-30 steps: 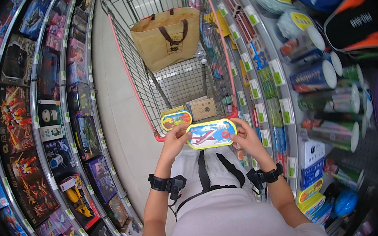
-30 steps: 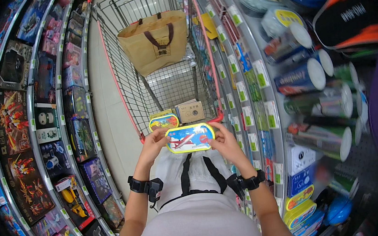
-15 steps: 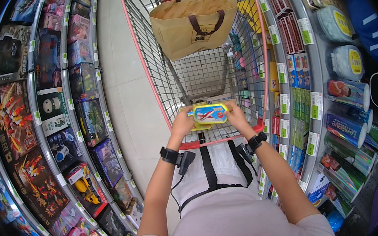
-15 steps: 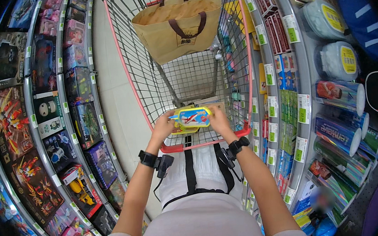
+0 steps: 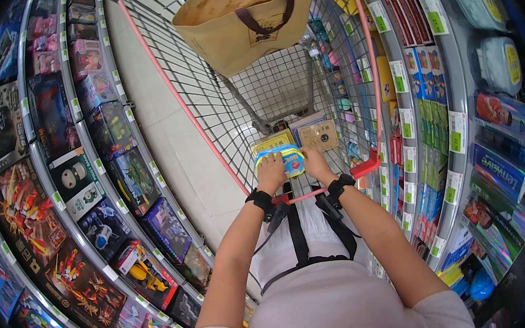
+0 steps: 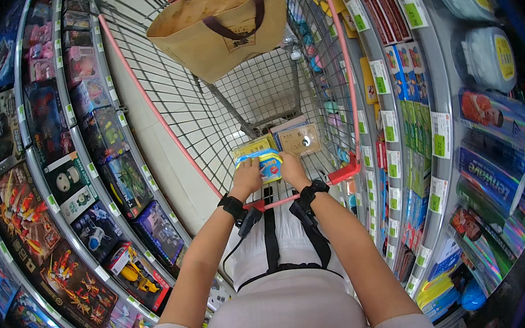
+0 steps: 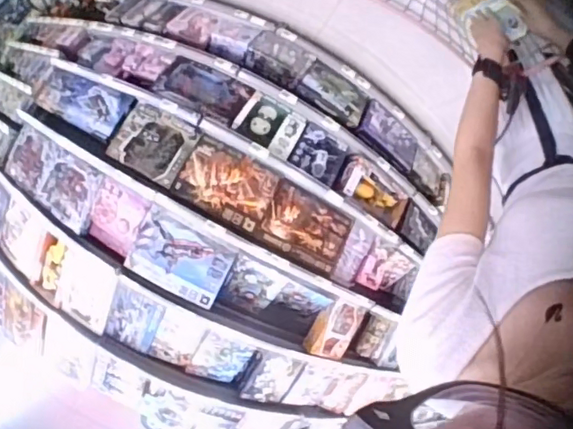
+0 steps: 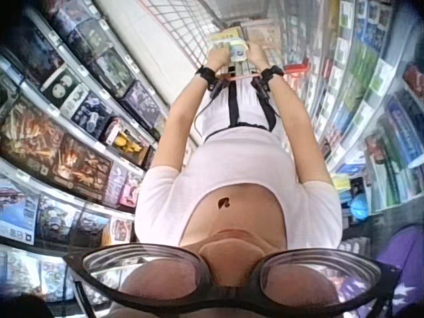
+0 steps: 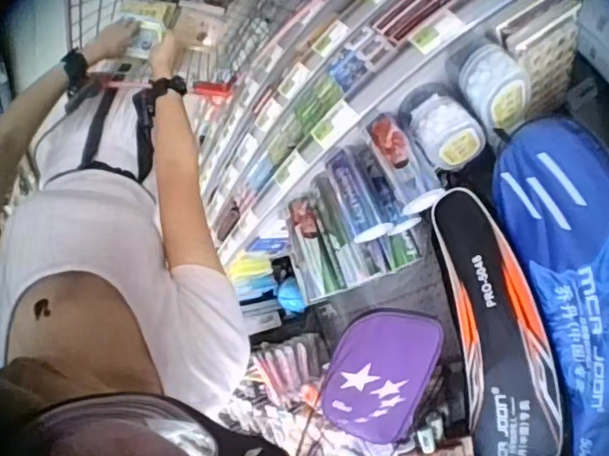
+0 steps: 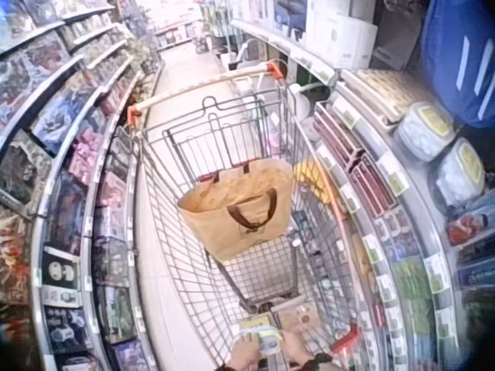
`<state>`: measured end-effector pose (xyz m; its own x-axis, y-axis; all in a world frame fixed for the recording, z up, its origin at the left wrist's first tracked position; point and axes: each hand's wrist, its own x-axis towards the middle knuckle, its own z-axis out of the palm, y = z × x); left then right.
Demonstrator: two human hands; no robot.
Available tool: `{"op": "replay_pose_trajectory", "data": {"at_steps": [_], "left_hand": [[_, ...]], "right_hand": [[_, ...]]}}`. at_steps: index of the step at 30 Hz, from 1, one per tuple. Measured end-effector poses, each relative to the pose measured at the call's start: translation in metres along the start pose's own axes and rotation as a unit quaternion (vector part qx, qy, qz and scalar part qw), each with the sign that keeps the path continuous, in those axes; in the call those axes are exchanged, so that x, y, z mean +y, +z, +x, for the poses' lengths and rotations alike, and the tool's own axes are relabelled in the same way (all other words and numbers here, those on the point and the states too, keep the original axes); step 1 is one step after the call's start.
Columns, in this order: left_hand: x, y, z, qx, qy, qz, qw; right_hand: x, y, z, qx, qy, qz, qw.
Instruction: The person selects multiple boxed items from a supermarket shelf one by one, turning each one over to see the back before placing it into the shopping cart.
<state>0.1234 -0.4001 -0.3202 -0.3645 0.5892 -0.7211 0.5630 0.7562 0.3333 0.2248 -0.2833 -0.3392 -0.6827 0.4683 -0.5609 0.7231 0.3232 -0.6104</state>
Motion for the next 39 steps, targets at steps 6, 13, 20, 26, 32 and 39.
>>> {"op": "replay_pose_trajectory", "data": {"at_steps": [6,13,20,26,32,39], "left_hand": [[0.008,-0.021,-0.013,0.062,0.0,0.077,0.995],[0.041,-0.055,-0.063,0.137,0.115,-0.202,0.963],[0.111,-0.002,-0.117,0.038,0.207,-0.268,0.94],[0.236,0.041,-0.179,-0.064,0.339,-0.198,0.917],[0.348,0.09,-0.243,-0.137,0.491,-0.19,0.839],[0.414,0.134,-0.303,-0.222,0.515,-0.18,0.808]], "right_hand": [[-0.008,-0.038,-0.006,-0.021,-0.005,0.146,0.989],[-0.002,-0.108,-0.07,0.06,-0.06,0.261,0.962],[0.037,-0.153,-0.213,0.143,-0.062,0.308,0.939],[0.096,-0.176,-0.363,0.317,-0.066,0.441,0.837],[0.135,-0.173,-0.493,0.488,-0.078,0.408,0.768],[0.156,-0.158,-0.542,0.576,-0.007,0.345,0.741]]}}
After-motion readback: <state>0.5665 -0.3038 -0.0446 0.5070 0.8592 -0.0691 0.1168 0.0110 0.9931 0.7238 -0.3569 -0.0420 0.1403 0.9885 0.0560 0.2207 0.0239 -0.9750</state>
